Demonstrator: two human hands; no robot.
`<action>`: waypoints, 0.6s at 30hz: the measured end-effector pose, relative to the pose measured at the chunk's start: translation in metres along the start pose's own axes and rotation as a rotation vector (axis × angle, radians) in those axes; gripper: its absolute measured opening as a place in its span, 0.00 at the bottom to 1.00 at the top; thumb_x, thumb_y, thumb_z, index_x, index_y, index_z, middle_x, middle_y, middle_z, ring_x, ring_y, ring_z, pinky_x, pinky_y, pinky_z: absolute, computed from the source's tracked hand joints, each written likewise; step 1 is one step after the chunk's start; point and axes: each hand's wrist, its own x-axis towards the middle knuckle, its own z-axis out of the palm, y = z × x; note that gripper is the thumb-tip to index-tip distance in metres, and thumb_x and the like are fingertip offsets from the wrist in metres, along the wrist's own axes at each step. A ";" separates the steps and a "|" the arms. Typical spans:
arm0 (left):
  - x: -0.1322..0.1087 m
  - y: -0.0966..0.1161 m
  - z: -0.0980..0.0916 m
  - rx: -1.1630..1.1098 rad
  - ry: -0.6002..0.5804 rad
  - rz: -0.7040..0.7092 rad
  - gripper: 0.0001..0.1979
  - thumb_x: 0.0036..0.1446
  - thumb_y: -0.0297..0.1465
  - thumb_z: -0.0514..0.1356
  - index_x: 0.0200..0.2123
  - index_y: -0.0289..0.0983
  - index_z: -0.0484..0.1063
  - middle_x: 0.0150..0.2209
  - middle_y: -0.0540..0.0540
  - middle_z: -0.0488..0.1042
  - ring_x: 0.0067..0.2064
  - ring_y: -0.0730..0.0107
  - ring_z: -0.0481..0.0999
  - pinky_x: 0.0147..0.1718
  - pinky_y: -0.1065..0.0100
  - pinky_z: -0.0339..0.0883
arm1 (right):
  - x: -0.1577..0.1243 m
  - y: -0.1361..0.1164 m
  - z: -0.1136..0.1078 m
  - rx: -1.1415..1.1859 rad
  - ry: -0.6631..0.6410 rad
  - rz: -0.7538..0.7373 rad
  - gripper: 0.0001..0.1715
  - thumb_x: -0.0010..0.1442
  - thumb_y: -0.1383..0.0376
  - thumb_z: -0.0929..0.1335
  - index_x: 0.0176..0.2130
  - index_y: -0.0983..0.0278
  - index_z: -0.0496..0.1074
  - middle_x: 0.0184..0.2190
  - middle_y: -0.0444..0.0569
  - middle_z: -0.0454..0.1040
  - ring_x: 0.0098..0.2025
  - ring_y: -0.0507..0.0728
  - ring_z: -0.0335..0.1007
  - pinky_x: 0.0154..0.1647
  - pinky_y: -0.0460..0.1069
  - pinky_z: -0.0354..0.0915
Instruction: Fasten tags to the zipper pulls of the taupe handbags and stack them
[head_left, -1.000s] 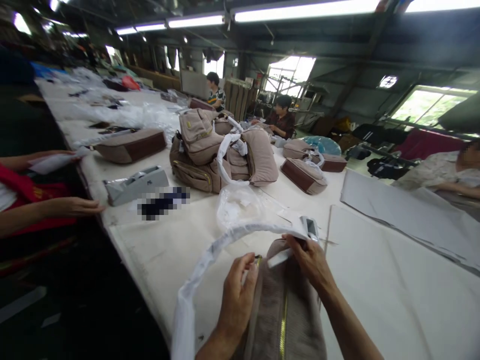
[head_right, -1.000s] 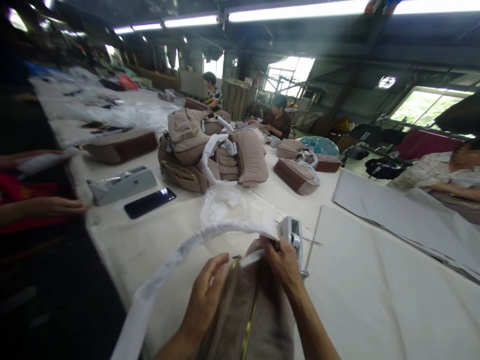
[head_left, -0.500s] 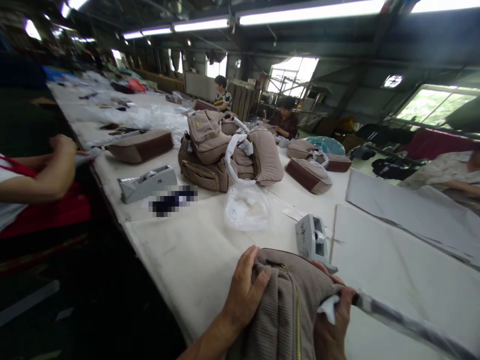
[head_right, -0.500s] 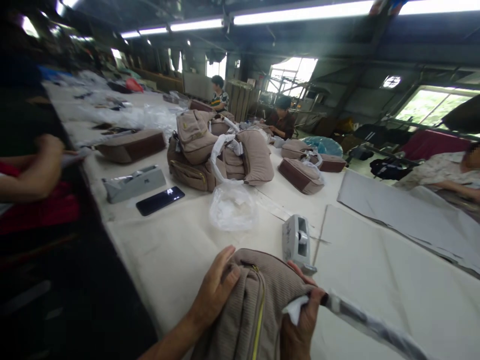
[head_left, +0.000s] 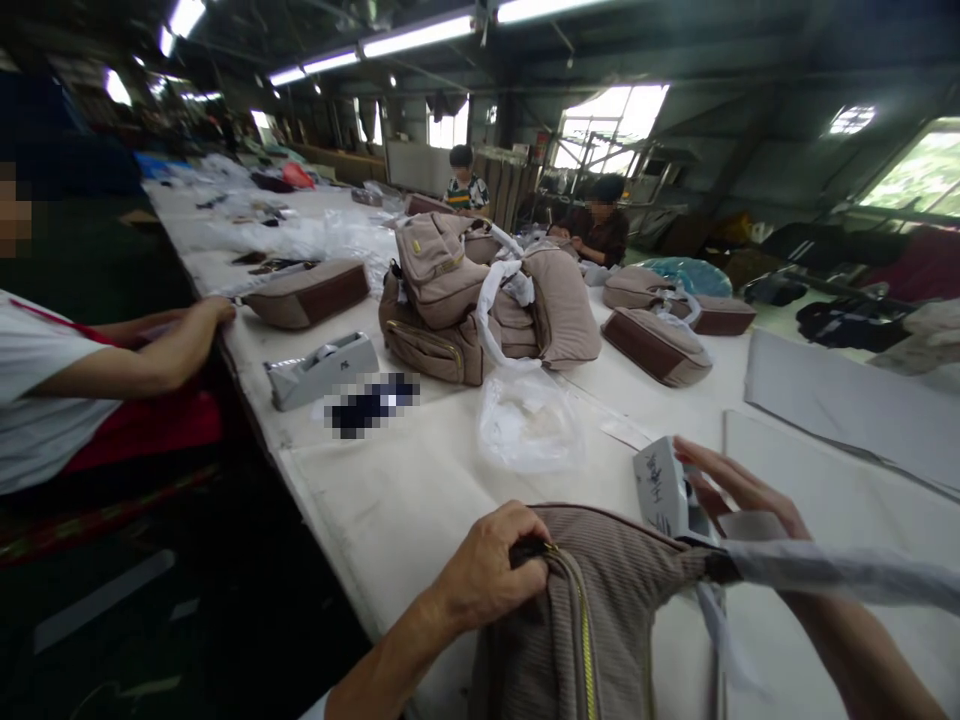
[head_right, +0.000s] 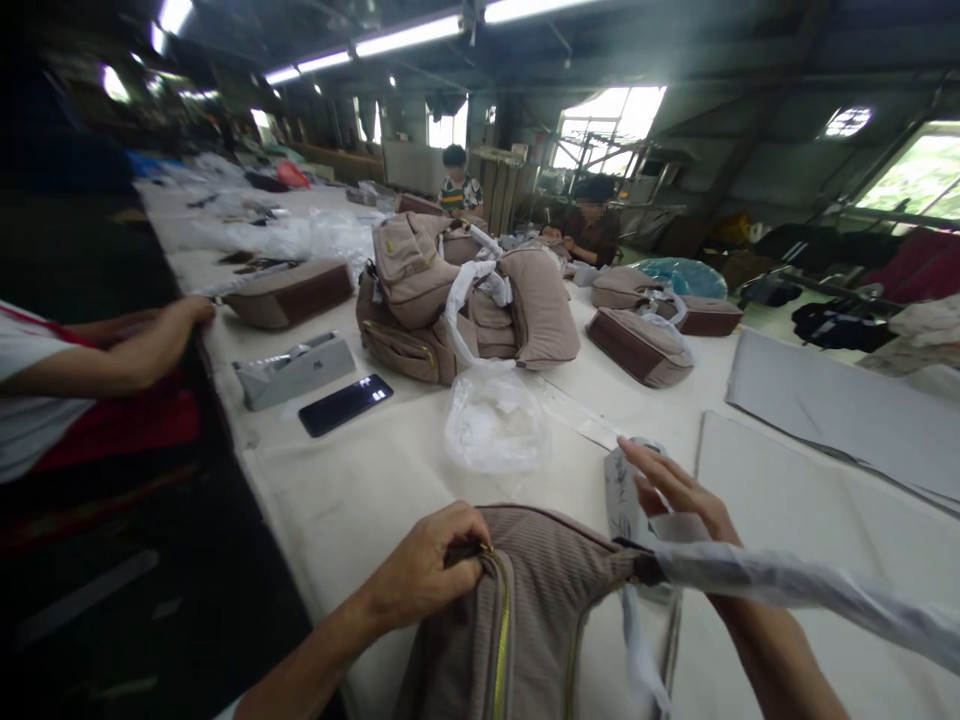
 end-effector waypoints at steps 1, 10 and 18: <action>-0.001 -0.001 0.000 -0.027 0.005 -0.006 0.10 0.43 0.21 0.57 0.31 0.35 0.72 0.31 0.49 0.70 0.35 0.69 0.69 0.36 0.71 0.61 | 0.016 0.003 0.014 -0.028 -0.005 -0.055 0.23 0.56 0.61 0.67 0.52 0.61 0.70 0.46 0.54 0.75 0.45 0.59 0.73 0.46 0.53 0.70; -0.005 -0.022 -0.009 -0.364 0.159 -0.230 0.07 0.53 0.32 0.60 0.33 0.35 0.76 0.32 0.47 0.72 0.37 0.66 0.71 0.39 0.68 0.62 | 0.085 0.030 0.181 -0.109 -0.332 -0.187 0.14 0.62 0.64 0.62 0.41 0.65 0.74 0.34 0.50 0.78 0.35 0.55 0.75 0.38 0.51 0.71; 0.002 -0.038 0.006 -0.531 0.326 -0.250 0.08 0.50 0.34 0.63 0.31 0.35 0.76 0.29 0.48 0.72 0.33 0.69 0.69 0.35 0.71 0.62 | 0.101 0.061 0.232 -0.240 -0.450 -0.185 0.13 0.62 0.60 0.66 0.43 0.66 0.71 0.43 0.51 0.73 0.39 0.54 0.72 0.41 0.53 0.69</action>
